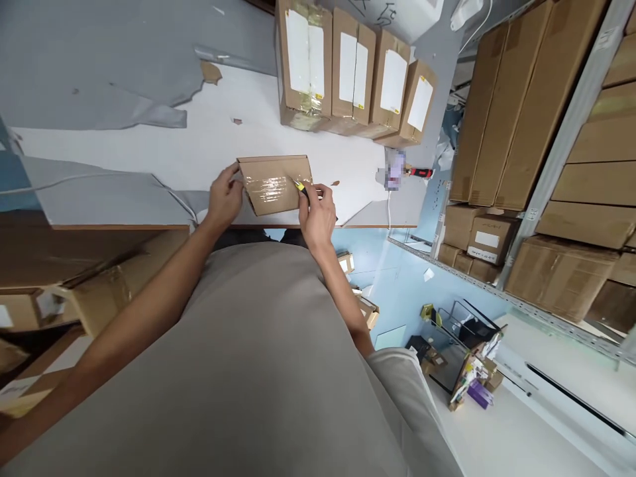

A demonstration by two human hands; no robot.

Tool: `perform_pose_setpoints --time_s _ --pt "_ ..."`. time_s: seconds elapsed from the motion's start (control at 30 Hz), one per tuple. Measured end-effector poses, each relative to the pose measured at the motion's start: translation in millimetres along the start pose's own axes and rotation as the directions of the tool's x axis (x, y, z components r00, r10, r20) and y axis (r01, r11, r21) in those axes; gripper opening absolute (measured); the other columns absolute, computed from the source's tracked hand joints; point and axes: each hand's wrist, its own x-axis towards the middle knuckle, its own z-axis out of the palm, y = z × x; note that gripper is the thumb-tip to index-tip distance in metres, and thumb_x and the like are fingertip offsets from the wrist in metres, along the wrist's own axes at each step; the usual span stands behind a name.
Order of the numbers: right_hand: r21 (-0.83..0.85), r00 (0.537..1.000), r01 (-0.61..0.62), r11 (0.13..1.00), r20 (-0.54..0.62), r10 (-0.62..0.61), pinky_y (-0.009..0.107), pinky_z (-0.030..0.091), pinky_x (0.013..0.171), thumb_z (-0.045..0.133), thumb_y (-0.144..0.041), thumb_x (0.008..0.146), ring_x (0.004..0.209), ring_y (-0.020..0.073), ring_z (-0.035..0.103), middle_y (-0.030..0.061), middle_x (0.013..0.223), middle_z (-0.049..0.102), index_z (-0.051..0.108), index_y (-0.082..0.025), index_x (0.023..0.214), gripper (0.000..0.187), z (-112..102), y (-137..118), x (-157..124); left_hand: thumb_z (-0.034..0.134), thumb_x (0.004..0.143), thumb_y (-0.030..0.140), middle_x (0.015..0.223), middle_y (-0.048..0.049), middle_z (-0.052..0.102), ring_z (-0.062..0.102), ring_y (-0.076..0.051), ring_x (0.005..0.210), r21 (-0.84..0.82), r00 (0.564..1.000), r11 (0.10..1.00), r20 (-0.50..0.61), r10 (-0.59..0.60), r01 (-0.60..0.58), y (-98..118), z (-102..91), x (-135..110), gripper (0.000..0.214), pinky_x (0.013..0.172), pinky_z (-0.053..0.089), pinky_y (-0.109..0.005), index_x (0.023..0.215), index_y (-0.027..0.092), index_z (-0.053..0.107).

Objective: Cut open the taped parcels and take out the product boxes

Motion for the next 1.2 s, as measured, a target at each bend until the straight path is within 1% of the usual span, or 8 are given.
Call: perform_pose_setpoints --time_s 0.1,0.23,0.3,0.4,0.5,0.6,0.93,1.2 --pt "-0.015 0.998 -0.013 1.000 -0.054 0.012 0.041 0.060 0.120 0.052 -0.031 0.125 0.134 0.0264 0.074 0.0181 0.148 0.067 0.075 -0.028 0.162 0.043 -3 -6 -4 0.067 0.110 0.064 0.145 -0.0122 0.084 0.075 -0.033 0.144 -0.039 1.000 0.999 -0.030 -0.006 0.005 28 -20.8 8 0.047 0.127 0.059 -0.054 0.133 0.026 0.084" --pt "-0.032 0.998 -0.031 0.999 -0.058 0.029 0.039 0.063 0.116 0.047 -0.036 0.128 0.134 0.0274 0.078 0.0168 0.143 0.076 0.071 -0.029 0.167 0.046 -15 -25 -21 0.083 0.098 0.056 0.133 -0.0098 0.086 0.082 -0.031 0.121 0.005 0.995 0.998 0.082 0.060 -0.060 55 -33.1 23 0.038 0.110 0.069 -0.051 0.121 0.025 0.087" --pt "-0.018 1.000 -0.022 1.000 0.005 0.022 0.038 0.064 0.115 0.045 -0.040 0.129 0.135 0.0282 0.080 0.0147 0.144 0.081 0.070 -0.030 0.168 0.047 -20 -41 -30 0.087 0.092 0.053 0.125 -0.0075 0.087 0.082 -0.030 0.116 0.030 0.994 0.999 0.106 0.039 -0.042 60 -33.9 31 0.035 0.111 0.069 -0.051 0.114 0.026 0.087" --pt "-0.001 0.989 -0.032 0.999 0.143 0.032 0.038 0.064 0.113 0.046 -0.044 0.129 0.137 0.0299 0.082 0.0117 0.150 0.084 0.068 -0.031 0.170 0.048 -24 -68 -35 0.085 0.091 0.055 0.121 -0.0026 0.089 0.080 -0.029 0.120 0.084 0.985 0.996 0.172 -0.032 0.018 64 -35.9 40 0.039 0.117 0.066 -0.051 0.116 0.025 0.086" --pt "-0.041 0.961 -0.074 0.996 0.263 0.082 0.039 0.064 0.113 0.047 -0.044 0.129 0.136 0.0316 0.083 0.0117 0.150 0.085 0.067 -0.029 0.171 0.049 -24 -92 -29 0.085 0.087 0.051 0.120 -0.0051 0.090 0.082 -0.033 0.120 0.123 0.976 0.992 0.209 -0.059 0.034 67 -39.5 45 0.038 0.119 0.066 -0.055 0.114 0.025 0.089" --pt "-0.090 0.940 -0.085 0.992 0.322 0.109 0.039 0.063 0.112 0.048 -0.046 0.129 0.132 0.0323 0.084 0.0113 0.144 0.087 0.068 -0.030 0.170 0.048 -25 -106 -22 0.086 0.084 0.045 0.119 -0.0070 0.090 0.084 -0.036 0.121 0.118 0.976 0.992 0.210 -0.060 0.035 68 -40.3 47 0.031 0.119 0.067 -0.055 0.111 0.031 0.091" --pt "-0.114 0.923 -0.037 0.993 0.377 0.077 0.037 0.061 0.105 0.052 -0.042 0.128 0.123 0.0326 0.083 0.0089 0.129 0.089 0.076 -0.030 0.159 0.041 -33 -109 -13 0.083 0.089 0.043 0.120 -0.0089 0.089 0.084 -0.038 0.125 0.136 0.981 0.990 0.184 -0.059 0.034 58 -31.4 43 0.032 0.121 0.064 -0.055 0.117 0.029 0.091" --pt "-0.152 0.900 -0.018 0.988 0.429 0.082 0.039 0.061 0.104 0.053 -0.043 0.127 0.118 0.0322 0.080 0.0097 0.118 0.088 0.082 -0.027 0.139 0.035 -38 -108 -6 0.082 0.092 0.036 0.125 -0.0059 0.090 0.084 -0.030 0.119 0.153 0.988 0.986 0.133 -0.082 0.062 70 -28.5 31 0.026 0.117 0.065 -0.049 0.114 0.026 0.091"
